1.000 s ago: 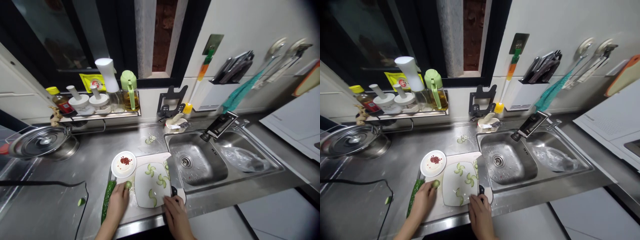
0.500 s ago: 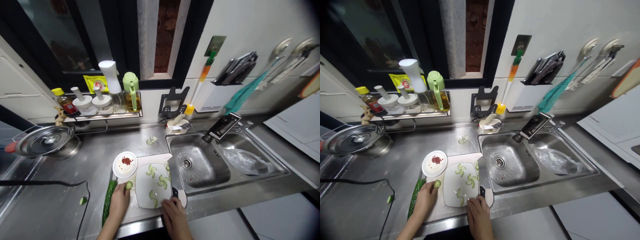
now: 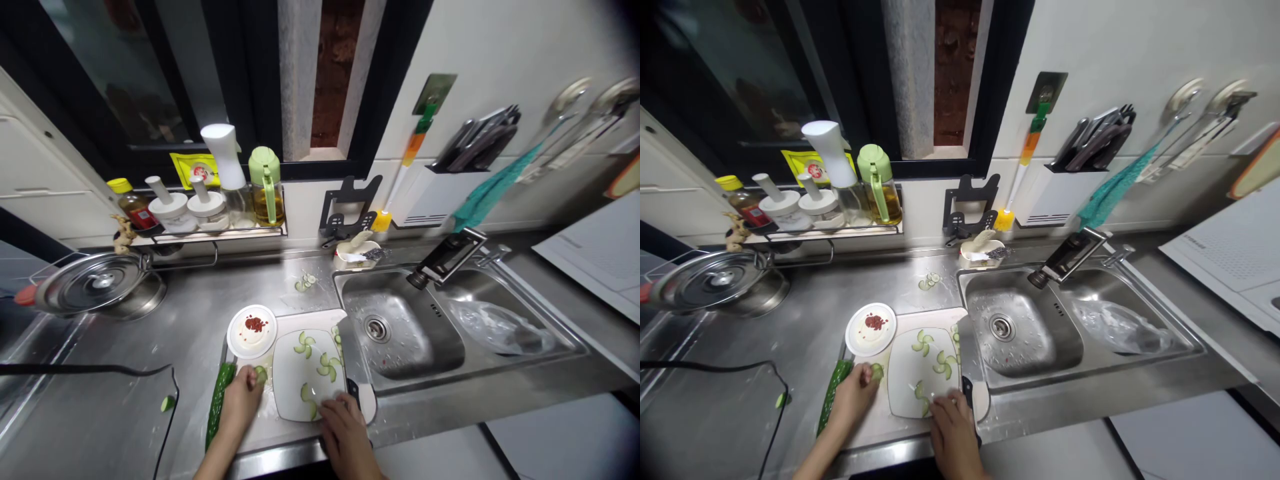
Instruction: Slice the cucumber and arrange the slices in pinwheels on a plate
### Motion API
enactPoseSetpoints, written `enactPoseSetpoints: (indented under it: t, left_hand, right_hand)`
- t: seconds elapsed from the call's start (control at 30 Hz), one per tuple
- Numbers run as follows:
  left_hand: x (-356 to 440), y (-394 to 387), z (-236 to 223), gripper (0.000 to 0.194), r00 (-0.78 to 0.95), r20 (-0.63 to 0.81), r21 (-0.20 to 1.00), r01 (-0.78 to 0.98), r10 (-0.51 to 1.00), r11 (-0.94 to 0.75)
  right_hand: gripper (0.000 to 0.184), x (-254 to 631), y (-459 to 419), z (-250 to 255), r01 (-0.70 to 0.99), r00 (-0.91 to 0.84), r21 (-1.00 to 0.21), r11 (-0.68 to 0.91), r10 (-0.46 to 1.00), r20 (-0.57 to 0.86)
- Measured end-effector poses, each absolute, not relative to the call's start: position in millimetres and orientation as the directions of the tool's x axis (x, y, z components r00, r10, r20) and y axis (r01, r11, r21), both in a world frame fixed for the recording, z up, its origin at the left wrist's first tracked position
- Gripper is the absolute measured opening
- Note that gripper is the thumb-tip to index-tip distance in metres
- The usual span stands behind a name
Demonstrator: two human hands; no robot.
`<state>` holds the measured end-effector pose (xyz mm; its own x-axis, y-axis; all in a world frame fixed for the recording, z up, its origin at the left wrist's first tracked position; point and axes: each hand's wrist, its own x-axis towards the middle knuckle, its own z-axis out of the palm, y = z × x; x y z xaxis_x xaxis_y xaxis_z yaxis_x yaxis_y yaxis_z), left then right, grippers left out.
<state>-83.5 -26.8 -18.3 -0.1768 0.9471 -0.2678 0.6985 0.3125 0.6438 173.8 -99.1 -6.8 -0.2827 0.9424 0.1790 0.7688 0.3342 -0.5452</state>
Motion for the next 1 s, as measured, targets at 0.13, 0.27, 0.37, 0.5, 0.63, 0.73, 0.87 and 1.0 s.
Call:
enactPoseSetpoints:
  t: [0.13,0.27,0.37,0.5,0.63,0.73,0.87,1.0]
  left_hand:
    - [-80.9,-29.6,-13.8,0.014,-0.075,-0.312,0.767,0.568,0.947,0.298]
    - [-64.7,-31.6,-3.9,0.023,0.039,-0.366,0.880,0.340,0.930,0.332]
    - [-48.3,-31.7,3.5,0.030,0.105,-0.428,0.894,0.191,0.898,0.404]
    - [-35.1,-31.0,7.5,0.041,0.153,-0.524,0.849,0.017,0.838,0.528]
    - [-31.0,-30.9,9.7,0.051,0.198,-0.687,0.672,-0.192,0.699,0.715]
    - [-26.2,-30.3,14.5,0.053,0.221,-0.790,0.511,-0.277,0.571,0.814]
    - [-16.7,-28.6,20.3,0.049,0.262,-0.847,0.387,-0.294,0.463,0.874]
    - [-10.6,-27.3,15.8,0.041,0.290,-0.842,0.362,-0.320,0.455,0.875]
  right_hand:
    - [0.035,159.9,-80.9,-3.9,0.695,-0.266,-0.649,0.309,0.949,0.168]
    - [0.035,140.7,-55.0,5.6,0.609,-0.215,-0.766,0.206,0.972,0.091]
    - [0.023,129.9,-39.4,15.7,0.542,-0.173,-0.840,0.036,0.982,-0.069]
    - [0.009,128.8,-28.9,25.0,0.482,-0.150,-0.863,-0.150,0.957,-0.250]
    - [0.010,137.8,-24.5,30.7,0.455,-0.190,-0.876,-0.161,0.943,-0.273]
    - [0.010,143.4,-21.6,37.2,0.437,-0.223,-0.886,-0.153,0.936,-0.271]
    - [0.008,147.4,-18.6,46.8,0.416,-0.268,-0.899,-0.139,0.926,-0.268]
    - [0.008,151.7,-18.3,49.3,0.408,-0.296,-0.900,-0.153,0.911,-0.289]
